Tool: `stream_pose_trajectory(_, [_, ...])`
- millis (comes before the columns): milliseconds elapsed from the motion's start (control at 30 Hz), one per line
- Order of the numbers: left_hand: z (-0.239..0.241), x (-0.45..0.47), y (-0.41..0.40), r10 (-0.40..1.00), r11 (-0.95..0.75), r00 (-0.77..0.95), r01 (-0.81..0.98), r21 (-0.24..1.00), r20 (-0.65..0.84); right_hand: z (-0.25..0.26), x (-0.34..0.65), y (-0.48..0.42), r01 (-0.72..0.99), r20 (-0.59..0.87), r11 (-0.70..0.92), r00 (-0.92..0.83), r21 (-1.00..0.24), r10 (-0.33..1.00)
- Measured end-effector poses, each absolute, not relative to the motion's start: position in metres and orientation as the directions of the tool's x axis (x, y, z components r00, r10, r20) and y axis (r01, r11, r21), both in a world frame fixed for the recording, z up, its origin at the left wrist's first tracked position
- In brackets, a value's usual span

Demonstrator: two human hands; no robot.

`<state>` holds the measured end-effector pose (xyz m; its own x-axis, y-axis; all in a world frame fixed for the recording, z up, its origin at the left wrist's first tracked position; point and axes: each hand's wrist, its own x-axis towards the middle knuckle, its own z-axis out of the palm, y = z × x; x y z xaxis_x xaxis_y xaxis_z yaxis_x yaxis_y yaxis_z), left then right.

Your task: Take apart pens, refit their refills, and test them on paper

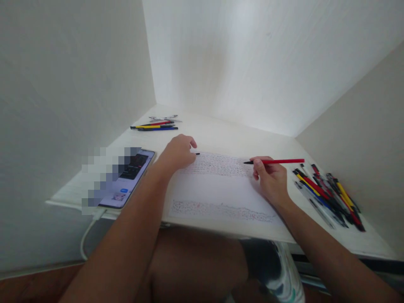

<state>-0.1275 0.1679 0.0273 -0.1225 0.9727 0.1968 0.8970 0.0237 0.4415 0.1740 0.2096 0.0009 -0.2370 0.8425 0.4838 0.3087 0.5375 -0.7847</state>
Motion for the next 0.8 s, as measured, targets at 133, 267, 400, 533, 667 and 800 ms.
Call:
stream_pose_trajectory(133, [0.027, -0.117, 0.164, 0.979, 0.082, -0.157, 0.89, 0.448, 0.131, 0.02, 0.169, 0.21, 0.473, 0.676, 0.744, -0.347, -0.472, 0.65])
stream_pose_trajectory(267, [0.027, -0.113, 0.162, 0.986, 0.071, -0.135, 0.869, 0.489, 0.097, 0.042, 0.141, 0.228, 0.569, 0.505, 0.817, -0.68, -0.094, 0.532])
stream_pose_trajectory(400, [0.026, -0.11, 0.164, 0.985, 0.062, -0.127, 0.895, 0.442, 0.119, 0.033, 0.112, 0.243, 0.564, 0.355, 0.822, -0.788, 0.086, 0.503])
stream_pose_trajectory(533, [0.027, -0.102, 0.167, 0.982, -0.014, -0.079, 0.877, 0.481, 0.171, 0.009, 0.111, 0.236, 0.499, 0.287, 0.864, -0.84, 0.07, 0.461])
stream_pose_trajectory(667, [0.028, -0.094, 0.168, 0.943, -0.172, -0.03, 0.806, 0.566, 0.331, 0.008, 0.123, 0.234, 0.539, 0.299, 0.842, -0.802, -0.01, 0.517])
stream_pose_trajectory(800, [0.029, -0.09, 0.166, 0.919, -0.208, -0.075, 0.743, 0.636, 0.388, 0.02, 0.129, 0.243, 0.624, 0.372, 0.781, -0.718, -0.032, 0.588])
